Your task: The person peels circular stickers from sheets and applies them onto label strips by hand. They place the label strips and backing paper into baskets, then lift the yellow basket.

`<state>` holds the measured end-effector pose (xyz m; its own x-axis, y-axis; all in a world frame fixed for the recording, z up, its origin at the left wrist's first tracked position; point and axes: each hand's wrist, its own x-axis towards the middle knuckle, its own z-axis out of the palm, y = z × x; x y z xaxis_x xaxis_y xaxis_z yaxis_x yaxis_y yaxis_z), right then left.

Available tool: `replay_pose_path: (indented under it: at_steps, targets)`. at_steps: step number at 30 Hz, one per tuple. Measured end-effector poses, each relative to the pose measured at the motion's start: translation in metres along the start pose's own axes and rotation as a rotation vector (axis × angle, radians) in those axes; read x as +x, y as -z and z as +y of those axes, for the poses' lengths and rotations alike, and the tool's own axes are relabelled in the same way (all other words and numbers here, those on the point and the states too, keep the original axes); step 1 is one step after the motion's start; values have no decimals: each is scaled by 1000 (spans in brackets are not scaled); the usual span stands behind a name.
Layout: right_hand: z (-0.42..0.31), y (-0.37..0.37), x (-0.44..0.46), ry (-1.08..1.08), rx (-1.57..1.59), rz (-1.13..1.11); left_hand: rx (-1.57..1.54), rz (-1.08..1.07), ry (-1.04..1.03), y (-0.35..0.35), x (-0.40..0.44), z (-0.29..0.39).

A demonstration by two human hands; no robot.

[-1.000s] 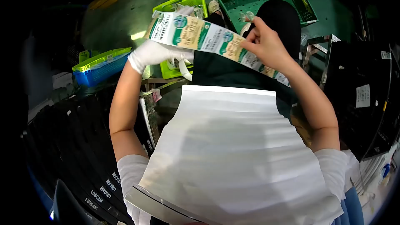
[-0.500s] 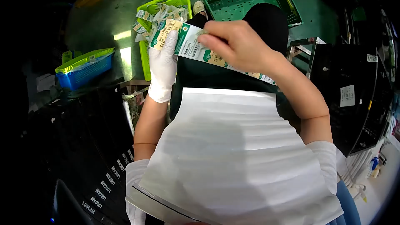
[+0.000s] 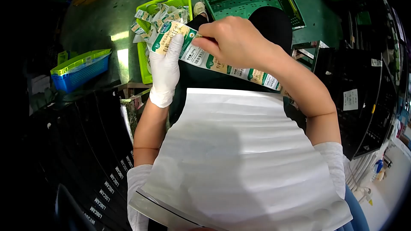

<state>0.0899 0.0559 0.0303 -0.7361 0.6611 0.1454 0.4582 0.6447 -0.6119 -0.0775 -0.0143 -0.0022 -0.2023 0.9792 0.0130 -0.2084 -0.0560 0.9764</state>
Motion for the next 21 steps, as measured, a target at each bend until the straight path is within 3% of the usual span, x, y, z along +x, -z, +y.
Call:
replay_pose_path:
  at_steps: [5, 6, 9, 10, 11, 13, 15, 16, 19, 21]
  targets:
    - [22, 24, 7, -202, -15, -107, -24, 6, 18, 5, 3, -2]
    - [21, 32, 9, -237, 7, -248, -17, 0, 23, 7, 5, -3]
    - [22, 26, 11, 1, 399, -344, -38, -48, 74, 8, 11, 6]
    - [11, 26, 13, 30, 437, -331, -91, -54, 117, 15, 14, 7]
    - [6, 23, 17, 13, 463, -259, -424, -91, 99, 11, 11, 9]
    - [-1, 18, 24, -19, 510, -114, -548, -208, 85, 3, 6, -5]
    - [-1, 18, 28, -6, 418, -29, 6, -257, 24, -11, -8, -15]
    - [2, 18, 29, -2, 372, 10, 83, -255, 34, -18, -14, -18]
    - [16, 30, 22, -5, 181, 117, -183, -105, 263, -23, -12, -32]
    - [13, 46, 10, -16, 109, -34, -303, -48, 308, -20, -3, -29]
